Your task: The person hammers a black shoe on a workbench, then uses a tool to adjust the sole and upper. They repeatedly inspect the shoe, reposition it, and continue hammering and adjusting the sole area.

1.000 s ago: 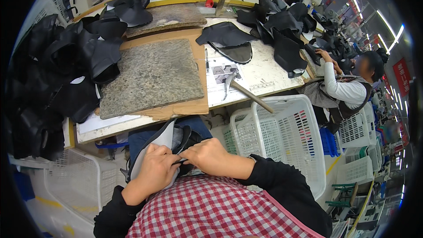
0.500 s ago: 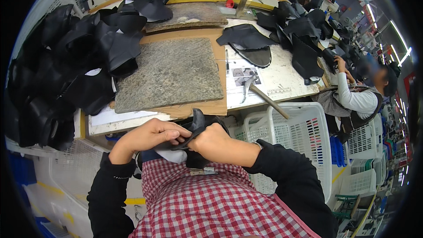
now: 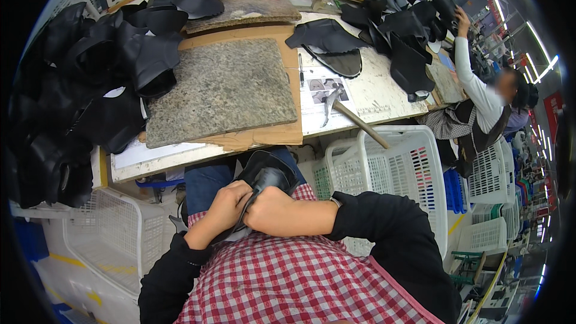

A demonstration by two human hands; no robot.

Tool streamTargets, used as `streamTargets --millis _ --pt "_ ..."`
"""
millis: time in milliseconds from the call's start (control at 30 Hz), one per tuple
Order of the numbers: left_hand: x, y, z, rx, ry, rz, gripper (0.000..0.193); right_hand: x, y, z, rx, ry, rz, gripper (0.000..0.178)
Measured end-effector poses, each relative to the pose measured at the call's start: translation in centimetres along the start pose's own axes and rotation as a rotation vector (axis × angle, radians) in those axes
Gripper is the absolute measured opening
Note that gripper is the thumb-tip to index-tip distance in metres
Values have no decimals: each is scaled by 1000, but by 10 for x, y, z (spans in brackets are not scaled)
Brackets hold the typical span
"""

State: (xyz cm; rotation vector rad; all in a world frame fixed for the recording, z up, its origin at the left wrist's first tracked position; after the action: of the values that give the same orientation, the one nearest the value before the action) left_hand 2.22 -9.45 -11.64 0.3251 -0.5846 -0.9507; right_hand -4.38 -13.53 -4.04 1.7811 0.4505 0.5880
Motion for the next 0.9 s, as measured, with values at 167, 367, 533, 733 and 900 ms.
streamTargets --millis 167,367,533,733,900 --pt "12 11 -14 354 157 69 23 0 -8 5 -47 -24 -46 5" --pt "14 77 -21 -731 558 367 31 -2 -15 13 22 -18 3 5" --pt "-4 38 52 7 148 12 55 13 -24 29 -1 -134 -28 7" --pt "-45 18 54 264 -13 365 39 38 -41 100 241 -91 -481 25" --pt "-36 -28 75 513 -385 -169 28 10 -66 147 565 -349 -703 37"
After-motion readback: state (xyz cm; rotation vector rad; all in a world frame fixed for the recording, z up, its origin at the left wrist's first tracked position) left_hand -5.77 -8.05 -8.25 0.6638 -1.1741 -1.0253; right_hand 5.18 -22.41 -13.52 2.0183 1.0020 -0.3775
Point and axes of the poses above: each hand's wrist, its own x-axis towards the middle knuckle, its own y-axis out of the back of the hand, z = x × y, the point moved 9 cm from there along x, towards the middle knuckle, and after that the axes turned 12 degrees about -y, right-handed, at the moved point
